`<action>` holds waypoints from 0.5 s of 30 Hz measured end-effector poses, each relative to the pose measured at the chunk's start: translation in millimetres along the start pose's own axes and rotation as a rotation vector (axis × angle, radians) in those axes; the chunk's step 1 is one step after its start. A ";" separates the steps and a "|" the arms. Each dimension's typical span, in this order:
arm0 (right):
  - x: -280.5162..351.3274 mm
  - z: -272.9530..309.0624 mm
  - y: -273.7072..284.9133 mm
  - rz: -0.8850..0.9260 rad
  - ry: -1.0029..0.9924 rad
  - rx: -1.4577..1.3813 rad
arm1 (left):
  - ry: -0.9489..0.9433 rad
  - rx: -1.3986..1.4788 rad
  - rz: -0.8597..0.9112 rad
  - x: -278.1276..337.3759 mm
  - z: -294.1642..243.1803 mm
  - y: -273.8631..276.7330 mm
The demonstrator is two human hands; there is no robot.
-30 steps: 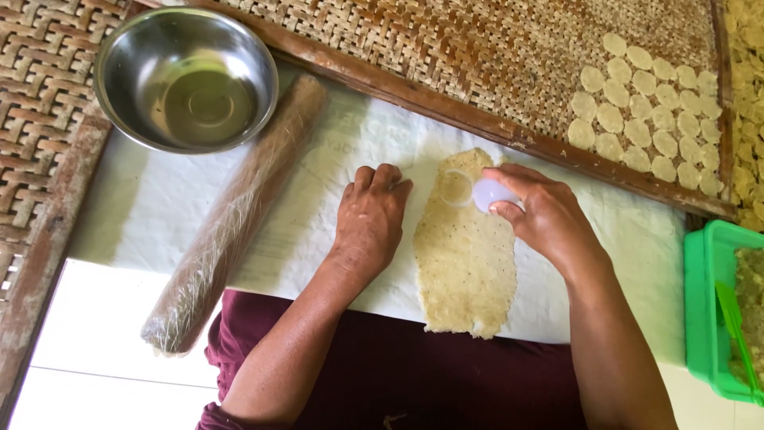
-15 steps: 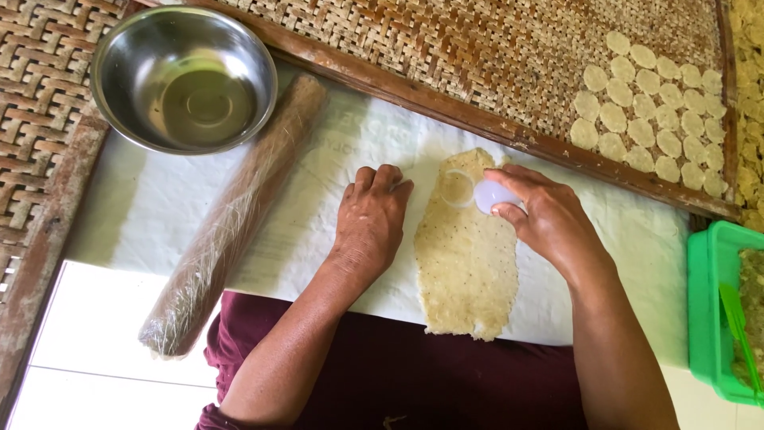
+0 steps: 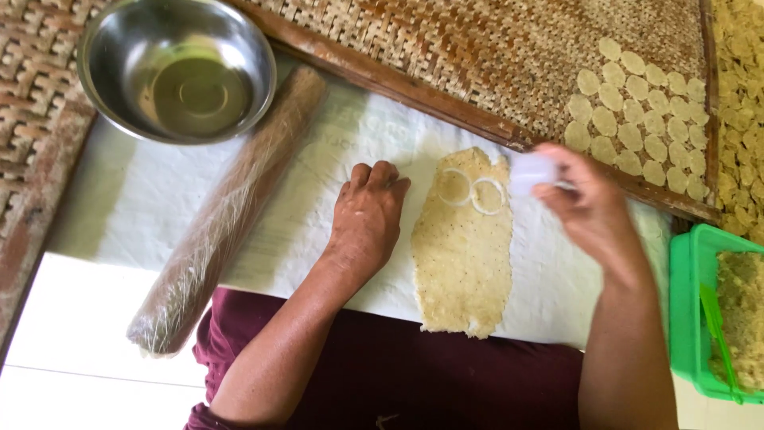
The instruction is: Rolling out dough with a rolling pin and stamping out small circles using a circular mold.
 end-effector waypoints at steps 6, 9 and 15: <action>19.8 14.6 0.3 -0.102 -0.080 0.042 | 0.050 0.108 -0.041 0.2 6.8 -1.3; 23.5 30.5 -16.0 -0.026 -0.076 0.201 | 0.069 0.126 -0.046 -0.3 6.7 1.7; 33.7 68.0 -55.0 0.056 0.338 0.365 | 0.080 0.116 -0.023 -1.3 4.8 1.7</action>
Point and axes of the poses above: each hand's wrist, its own x-axis away from the middle knuckle, its own y-axis out of the back of the hand, z = x × y, the point moved 3 cm from there along -x, towards the middle knuckle
